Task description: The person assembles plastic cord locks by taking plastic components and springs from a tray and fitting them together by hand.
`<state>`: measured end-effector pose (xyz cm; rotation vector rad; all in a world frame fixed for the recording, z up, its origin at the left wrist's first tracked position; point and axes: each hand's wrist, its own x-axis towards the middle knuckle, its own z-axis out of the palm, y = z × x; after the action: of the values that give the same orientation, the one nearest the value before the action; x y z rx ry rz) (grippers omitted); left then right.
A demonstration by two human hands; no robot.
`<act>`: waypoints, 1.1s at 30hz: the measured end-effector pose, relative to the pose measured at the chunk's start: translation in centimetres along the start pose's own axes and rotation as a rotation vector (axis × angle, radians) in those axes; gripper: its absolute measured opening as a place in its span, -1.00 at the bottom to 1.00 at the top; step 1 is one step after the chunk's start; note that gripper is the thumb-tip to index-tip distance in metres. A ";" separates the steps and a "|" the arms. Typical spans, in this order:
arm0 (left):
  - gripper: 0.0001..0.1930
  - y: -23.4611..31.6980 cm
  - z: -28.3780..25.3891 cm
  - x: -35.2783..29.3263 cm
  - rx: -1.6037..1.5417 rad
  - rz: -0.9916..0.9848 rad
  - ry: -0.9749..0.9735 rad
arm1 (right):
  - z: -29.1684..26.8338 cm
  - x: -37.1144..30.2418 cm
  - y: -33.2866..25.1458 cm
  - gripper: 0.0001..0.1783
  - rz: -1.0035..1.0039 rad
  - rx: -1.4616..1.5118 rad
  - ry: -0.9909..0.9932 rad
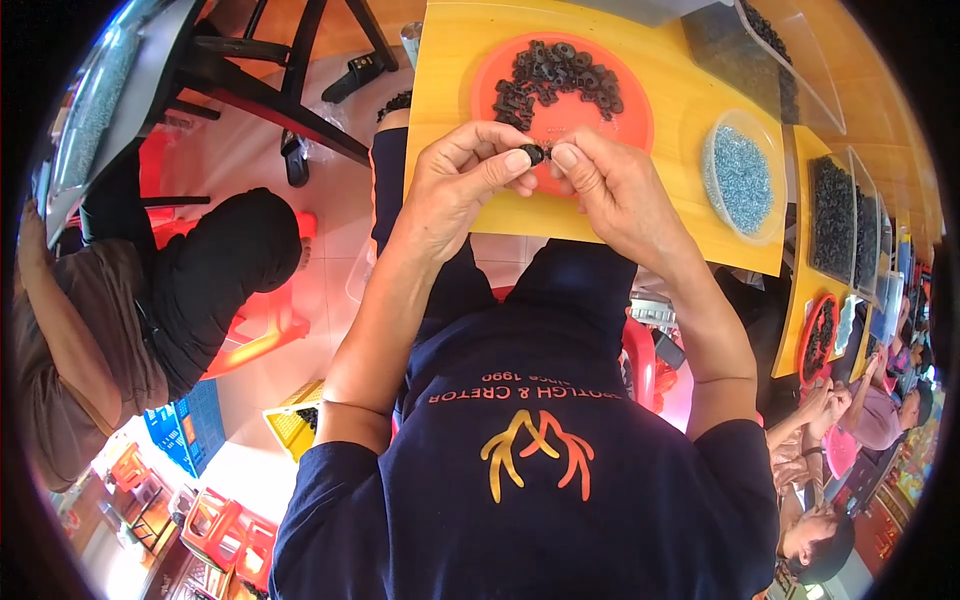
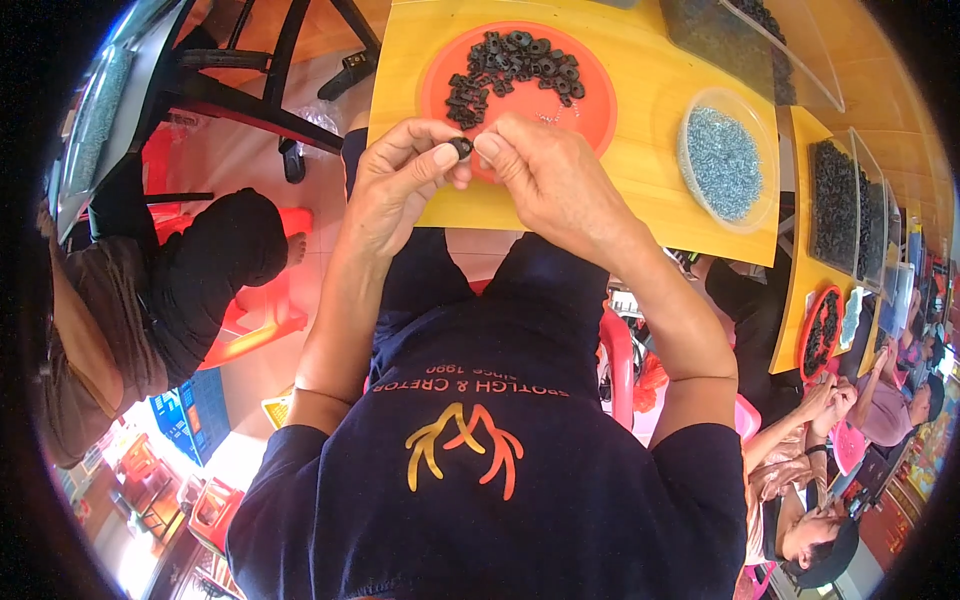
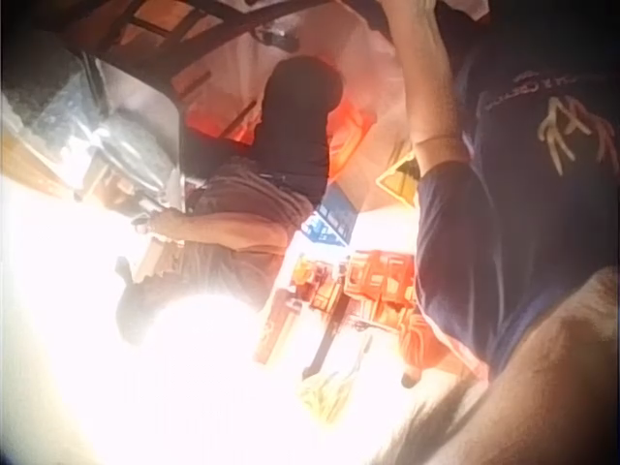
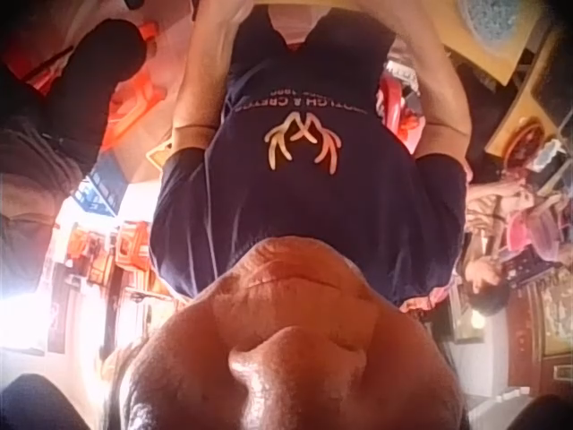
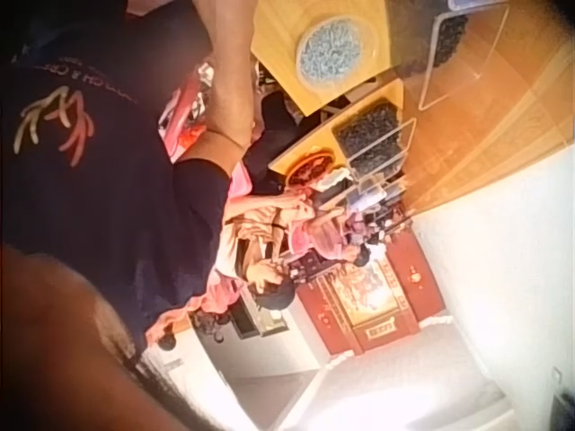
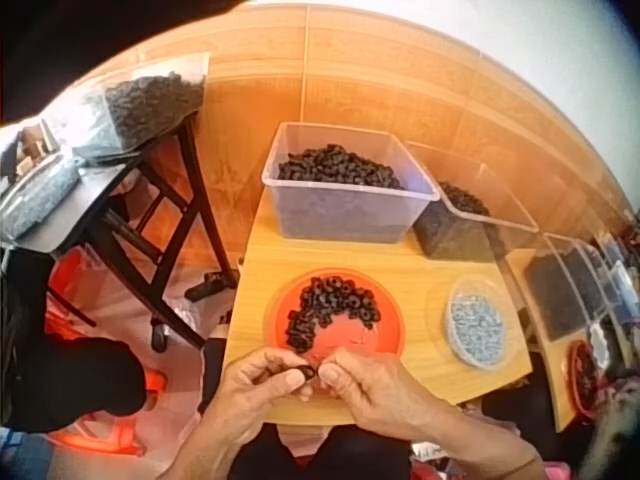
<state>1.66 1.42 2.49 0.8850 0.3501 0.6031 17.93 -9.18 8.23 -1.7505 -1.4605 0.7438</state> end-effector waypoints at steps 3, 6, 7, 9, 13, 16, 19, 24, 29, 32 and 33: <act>-0.82 0.0 -0.1 0.1 -0.015 -0.030 -0.017 | 0.0 -0.1 0.0 -0.67 -0.051 0.007 0.014; -0.82 -0.1 0.0 0.0 0.011 -0.039 -0.027 | 0.1 -0.1 -0.6 -0.67 -0.020 0.106 0.001; -0.83 -0.1 0.0 0.0 0.021 -0.041 -0.031 | 0.0 -0.1 -0.6 -0.67 -0.020 0.106 0.001; -0.83 0.2 0.1 -0.2 0.037 -0.041 -0.033 | -0.2 -0.2 -0.5 -0.66 -0.027 0.046 -0.050; -0.84 0.3 0.3 -0.3 0.091 -0.037 -0.034 | -0.5 -0.3 -0.6 -0.64 -0.044 -0.008 -0.065; -0.84 0.5 0.6 -0.4 0.171 0.004 -0.044 | -0.6 -0.3 -0.8 -0.66 -0.030 -0.081 -0.072; -0.85 0.3 0.6 -0.4 0.215 -0.007 -0.046 | -0.6 -0.6 -1.2 -0.70 -0.140 -0.290 -0.027; -0.86 0.6 1.3 -0.3 0.239 -0.024 -0.039 | -0.4 -0.6 -0.9 -0.70 -0.165 -0.397 0.046; -0.84 0.6 0.7 -0.1 0.195 -0.064 -0.037 | -1.5 0.2 0.5 -0.61 0.123 0.155 -0.192; -0.82 0.5 0.5 0.0 0.264 0.075 -0.054 | -1.3 0.0 1.1 -0.53 0.177 0.405 -0.305; -0.82 0.7 0.7 -0.1 0.285 0.092 -0.071 | -1.2 -0.2 1.2 -0.49 0.161 0.520 -0.350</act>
<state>1.71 1.33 3.45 1.1978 0.3372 0.6135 19.56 -9.65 7.88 -1.3860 -1.1979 1.4300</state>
